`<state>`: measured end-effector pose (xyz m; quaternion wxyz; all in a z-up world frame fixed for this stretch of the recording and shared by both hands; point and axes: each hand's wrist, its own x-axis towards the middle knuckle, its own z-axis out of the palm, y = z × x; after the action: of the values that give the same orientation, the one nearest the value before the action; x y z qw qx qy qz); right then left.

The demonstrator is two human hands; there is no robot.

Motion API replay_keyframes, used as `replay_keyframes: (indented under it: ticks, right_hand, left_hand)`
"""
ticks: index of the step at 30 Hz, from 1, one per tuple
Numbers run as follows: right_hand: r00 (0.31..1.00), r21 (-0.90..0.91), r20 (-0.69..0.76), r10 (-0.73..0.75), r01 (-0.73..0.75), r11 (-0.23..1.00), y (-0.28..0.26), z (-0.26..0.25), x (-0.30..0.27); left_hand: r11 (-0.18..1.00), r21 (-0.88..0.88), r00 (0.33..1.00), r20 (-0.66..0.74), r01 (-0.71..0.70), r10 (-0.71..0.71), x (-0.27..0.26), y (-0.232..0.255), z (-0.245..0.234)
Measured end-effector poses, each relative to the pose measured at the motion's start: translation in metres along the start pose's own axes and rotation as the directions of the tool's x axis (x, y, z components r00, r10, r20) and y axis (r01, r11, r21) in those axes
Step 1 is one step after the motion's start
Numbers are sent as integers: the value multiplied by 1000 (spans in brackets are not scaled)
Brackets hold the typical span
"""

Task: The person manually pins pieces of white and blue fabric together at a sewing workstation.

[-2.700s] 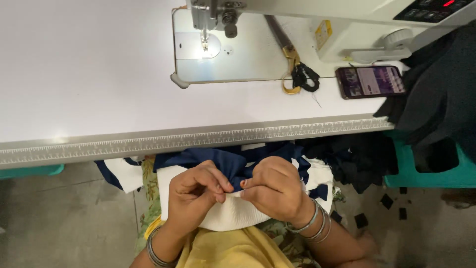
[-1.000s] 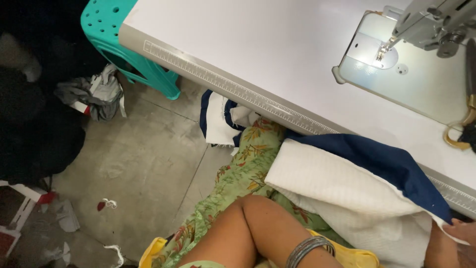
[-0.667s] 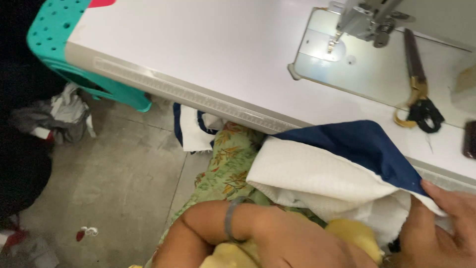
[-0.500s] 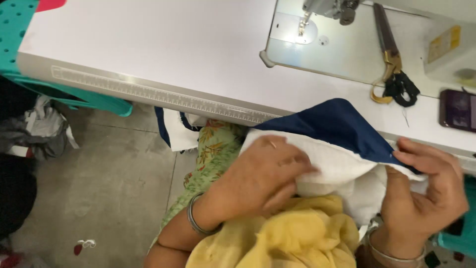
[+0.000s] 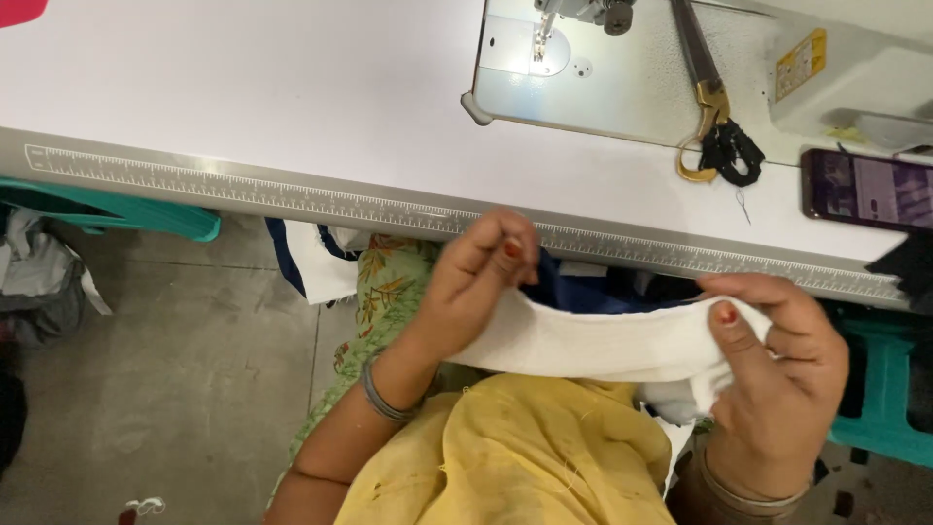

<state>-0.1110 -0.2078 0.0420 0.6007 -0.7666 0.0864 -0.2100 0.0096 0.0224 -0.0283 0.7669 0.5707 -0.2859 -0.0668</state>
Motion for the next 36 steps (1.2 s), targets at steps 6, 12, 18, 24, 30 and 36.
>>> replay_keyframes:
  ticks: [6,12,18,24,30,36]
  right_hand:
    - [999,337,-18,43,-34,941,2,1,-4]
    - [997,359,20,81,-83,930,-10,18,-9]
    - [995,254,-24,97,-87,963,-15,23,-19]
    - [998,218,7,58,-58,974,-4,21,-18]
    - [999,255,-3,42,-40,966,7,22,-9]
    - [994,380,6,111,-105,919,20,20,-1]
  left_hand:
    - [932,328,988,32,-154,152,-1,62,14]
    - [713,583,919,191,-390,346,-7,71,45]
    - [649,665,917,148,-370,371,-4,68,52]
    - [685,651,941,152,-326,303,-1,68,43]
    - [927,294,973,84,-232,216,-5,48,33]
    - [970,-235,996,53,-58,72,-18,26,23]
